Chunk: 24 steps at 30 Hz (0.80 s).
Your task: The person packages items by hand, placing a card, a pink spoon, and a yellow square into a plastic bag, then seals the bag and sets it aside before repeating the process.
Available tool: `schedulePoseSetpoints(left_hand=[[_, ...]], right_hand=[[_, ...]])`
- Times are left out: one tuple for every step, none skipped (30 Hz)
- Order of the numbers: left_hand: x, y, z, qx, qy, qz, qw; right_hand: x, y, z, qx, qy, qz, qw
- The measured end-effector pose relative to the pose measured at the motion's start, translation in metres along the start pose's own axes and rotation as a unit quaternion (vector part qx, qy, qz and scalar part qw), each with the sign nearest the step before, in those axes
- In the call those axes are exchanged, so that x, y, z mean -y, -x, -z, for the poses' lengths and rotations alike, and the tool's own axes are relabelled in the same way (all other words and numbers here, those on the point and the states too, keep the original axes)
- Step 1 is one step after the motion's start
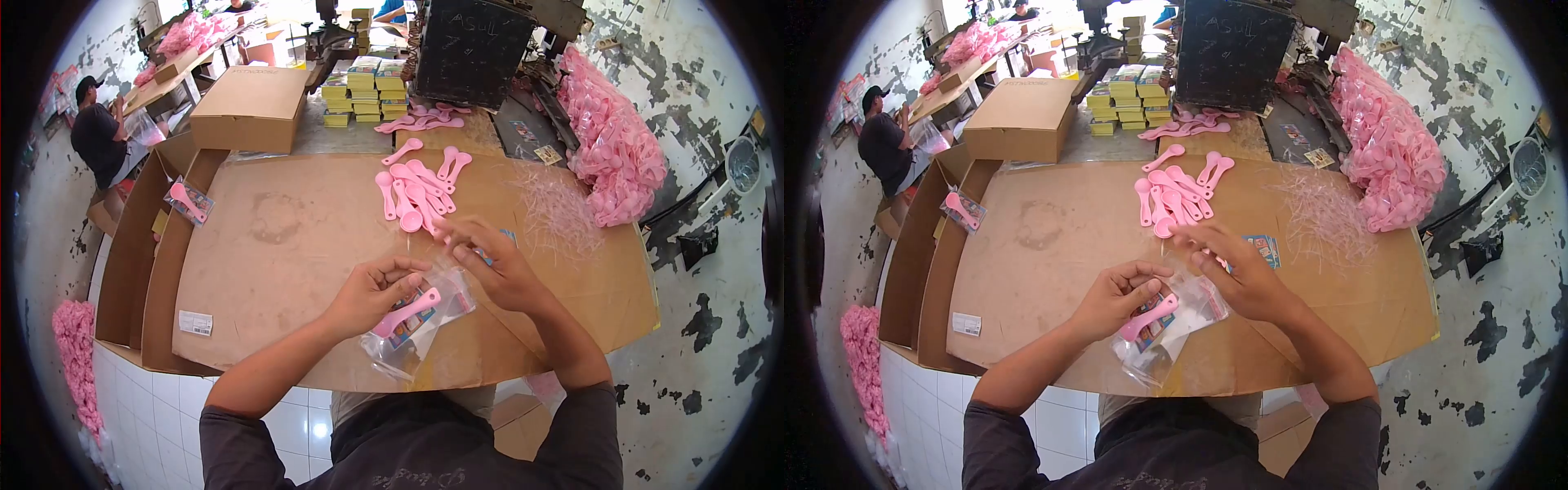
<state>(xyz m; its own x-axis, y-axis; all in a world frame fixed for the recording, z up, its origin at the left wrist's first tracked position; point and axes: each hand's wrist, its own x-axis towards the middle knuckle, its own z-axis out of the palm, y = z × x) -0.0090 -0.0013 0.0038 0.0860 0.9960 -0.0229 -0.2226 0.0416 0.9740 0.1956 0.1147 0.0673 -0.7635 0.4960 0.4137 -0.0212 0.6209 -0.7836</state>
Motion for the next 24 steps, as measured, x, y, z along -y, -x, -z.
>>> schedulePoseSetpoints(left_hand=[[-0.001, 0.000, 0.000, 0.016, 0.010, 0.003, 1.000], [-0.001, 0.000, 0.000, 0.031, 0.020, 0.005, 0.999], [-0.002, 0.001, 0.001, 0.049, 0.035, 0.010, 0.998], [-0.002, 0.001, 0.001, 0.066, 0.051, 0.016, 0.996], [-0.003, 0.001, 0.002, 0.084, 0.066, 0.021, 0.994], [-0.006, 0.002, 0.000, 0.069, 0.065, -0.016, 0.995], [-0.010, 0.003, -0.004, 0.055, 0.064, -0.053, 0.995], [-0.012, 0.004, -0.006, 0.039, 0.065, -0.090, 0.993], [-0.012, 0.002, -0.006, 0.022, -0.007, -0.148, 0.989], [-0.012, 0.000, -0.005, 0.006, -0.080, -0.203, 0.976], [-0.013, -0.001, -0.003, -0.010, -0.153, -0.256, 0.954], [-0.016, 0.000, -0.002, 0.011, -0.170, -0.261, 0.950], [-0.021, 0.004, -0.002, 0.030, -0.186, -0.266, 0.945], [-0.025, 0.009, -0.004, 0.047, -0.200, -0.270, 0.941], [-0.029, 0.013, -0.010, 0.047, -0.201, -0.252, 0.945], [-0.033, 0.017, -0.017, 0.047, -0.202, -0.235, 0.949], [-0.035, 0.018, -0.021, 0.047, -0.204, -0.219, 0.953], [-0.034, 0.016, -0.022, 0.042, -0.196, -0.234, 0.951], [-0.031, 0.013, -0.022, 0.038, -0.189, -0.248, 0.949], [-0.029, 0.011, -0.022, 0.034, -0.182, -0.262, 0.947], [-0.027, 0.011, -0.022, 0.018, -0.170, -0.252, 0.952], [-0.025, 0.011, -0.023, 0.003, -0.159, -0.242, 0.957], [-0.024, 0.011, -0.023, -0.012, -0.147, -0.232, 0.961], [-0.027, 0.012, -0.022, -0.012, -0.147, -0.217, 0.965]], right_hand=[[0.001, -0.004, -0.002, -0.009, 0.002, 0.035, 0.999], [0.002, -0.006, -0.001, 0.009, 0.003, 0.058, 0.998], [0.003, -0.008, -0.001, 0.028, 0.003, 0.080, 0.996], [0.004, -0.009, 0.002, 0.074, 0.003, 0.089, 0.993], [0.005, -0.010, 0.005, 0.119, 0.003, 0.099, 0.988], [0.011, -0.013, 0.009, 0.104, 0.001, 0.107, 0.989], [0.020, -0.016, 0.015, 0.088, -0.003, 0.116, 0.989], [0.030, -0.020, 0.021, 0.074, -0.006, 0.123, 0.990], [0.039, -0.023, 0.025, 0.086, 0.064, 0.147, 0.983], [0.047, -0.025, 0.028, 0.096, 0.133, 0.169, 0.972], [0.053, -0.026, 0.030, 0.104, 0.202, 0.190, 0.955], [0.058, -0.025, 0.031, 0.075, 0.209, 0.174, 0.959], [0.061, -0.025, 0.030, 0.048, 0.217, 0.159, 0.962], [0.064, -0.024, 0.029, 0.022, 0.224, 0.143, 0.964], [0.064, -0.021, 0.026, 0.009, 0.213, 0.132, 0.968], [0.065, -0.020, 0.022, -0.005, 0.201, 0.121, 0.972], [0.066, -0.019, 0.020, -0.018, 0.190, 0.112, 0.975], [0.067, -0.019, 0.020, -0.022, 0.199, 0.110, 0.974], [0.069, -0.019, 0.021, -0.025, 0.206, 0.107, 0.972], [0.070, -0.020, 0.021, -0.029, 0.213, 0.105, 0.971], [0.071, -0.020, 0.021, -0.028, 0.207, 0.095, 0.973], [0.071, -0.019, 0.021, -0.027, 0.202, 0.085, 0.975], [0.072, -0.019, 0.022, -0.027, 0.197, 0.074, 0.977], [0.071, -0.019, 0.022, -0.026, 0.195, 0.065, 0.978]])
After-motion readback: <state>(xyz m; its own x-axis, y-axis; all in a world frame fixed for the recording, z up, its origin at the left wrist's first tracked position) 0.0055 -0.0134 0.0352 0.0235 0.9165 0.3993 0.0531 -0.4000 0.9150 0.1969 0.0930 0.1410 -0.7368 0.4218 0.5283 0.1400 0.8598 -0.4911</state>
